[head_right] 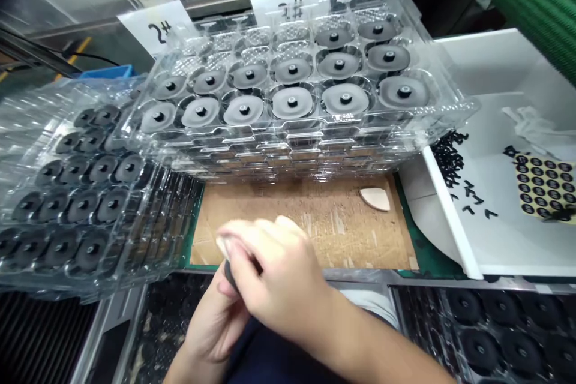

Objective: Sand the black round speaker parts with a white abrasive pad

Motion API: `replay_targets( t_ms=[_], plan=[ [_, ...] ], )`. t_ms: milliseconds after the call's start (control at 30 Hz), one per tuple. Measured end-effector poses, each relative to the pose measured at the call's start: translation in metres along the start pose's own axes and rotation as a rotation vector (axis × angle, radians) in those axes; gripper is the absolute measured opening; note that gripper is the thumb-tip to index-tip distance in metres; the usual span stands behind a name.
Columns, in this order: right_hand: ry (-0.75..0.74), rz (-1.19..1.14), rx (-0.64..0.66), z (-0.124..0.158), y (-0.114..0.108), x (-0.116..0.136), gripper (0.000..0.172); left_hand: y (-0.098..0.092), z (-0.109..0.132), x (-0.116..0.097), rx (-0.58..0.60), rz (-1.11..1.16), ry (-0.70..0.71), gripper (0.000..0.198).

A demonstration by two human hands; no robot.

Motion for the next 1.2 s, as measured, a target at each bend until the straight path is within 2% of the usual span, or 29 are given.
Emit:
replay_targets(
  t_ms=[67,167,233,367,467,533,567,633,733,800,867,967,1033,1133,1200],
  plan=[
    [-0.064,-0.006,-0.052,0.003,-0.003,0.006,0.020,0.003,0.000,0.001,0.031,0.007,-0.030,0.041],
    [-0.109,-0.080,0.114,0.012,0.005,0.012,0.018,-0.001,0.002,-0.004,0.075,0.016,-0.032,0.053],
    [-0.067,-0.068,0.170,0.018,0.002,0.007,0.018,-0.005,0.003,-0.007,0.110,-0.001,-0.028,0.060],
    [0.015,0.098,0.086,0.017,-0.010,-0.004,0.019,-0.010,0.001,-0.007,0.125,0.011,-0.013,0.068],
    [-0.141,0.242,0.059,0.004,-0.004,0.009,0.023,-0.004,0.002,-0.004,0.158,0.015,-0.055,0.062],
    [-0.282,0.199,0.116,-0.003,0.007,0.017,0.027,0.001,0.005,-0.004,0.207,0.040,-0.080,0.051],
    [-0.301,0.144,0.131,-0.006,0.009,0.015,0.028,0.003,0.008,-0.005,0.240,0.072,-0.088,0.049],
    [-0.173,0.032,0.085,-0.010,0.006,-0.008,0.025,0.002,0.013,-0.007,0.298,0.144,-0.110,0.052],
    [0.230,-0.053,-0.014,0.007,0.001,-0.063,0.021,-0.003,0.021,-0.009,0.359,0.236,-0.137,0.056],
    [0.445,-0.097,0.020,0.032,0.010,-0.091,0.022,-0.005,0.024,-0.011,0.385,0.264,-0.136,0.057],
    [0.569,-0.155,0.108,0.058,0.027,-0.105,0.026,-0.006,0.026,-0.012,0.400,0.279,-0.137,0.059],
    [0.626,-0.196,0.181,0.083,0.045,-0.112,0.029,-0.006,0.027,-0.013,0.396,0.265,-0.137,0.058],
    [0.629,-0.187,0.170,0.086,0.044,-0.110,0.029,-0.005,0.028,-0.014,0.401,0.252,-0.137,0.058],
    [0.576,-0.136,0.028,0.072,0.017,-0.088,0.027,-0.003,0.032,-0.013,0.420,0.245,-0.134,0.056],
    [0.408,-0.066,-0.118,0.053,-0.009,-0.053,0.020,-0.001,0.034,-0.010,0.430,0.242,-0.130,0.058]
  ],
)
Point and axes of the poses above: each hand's wrist, its own z-axis away from the middle knuckle, its own y-axis out of the palm, x = y × z, the point moved 9 cm from there along -z, towards the middle knuckle
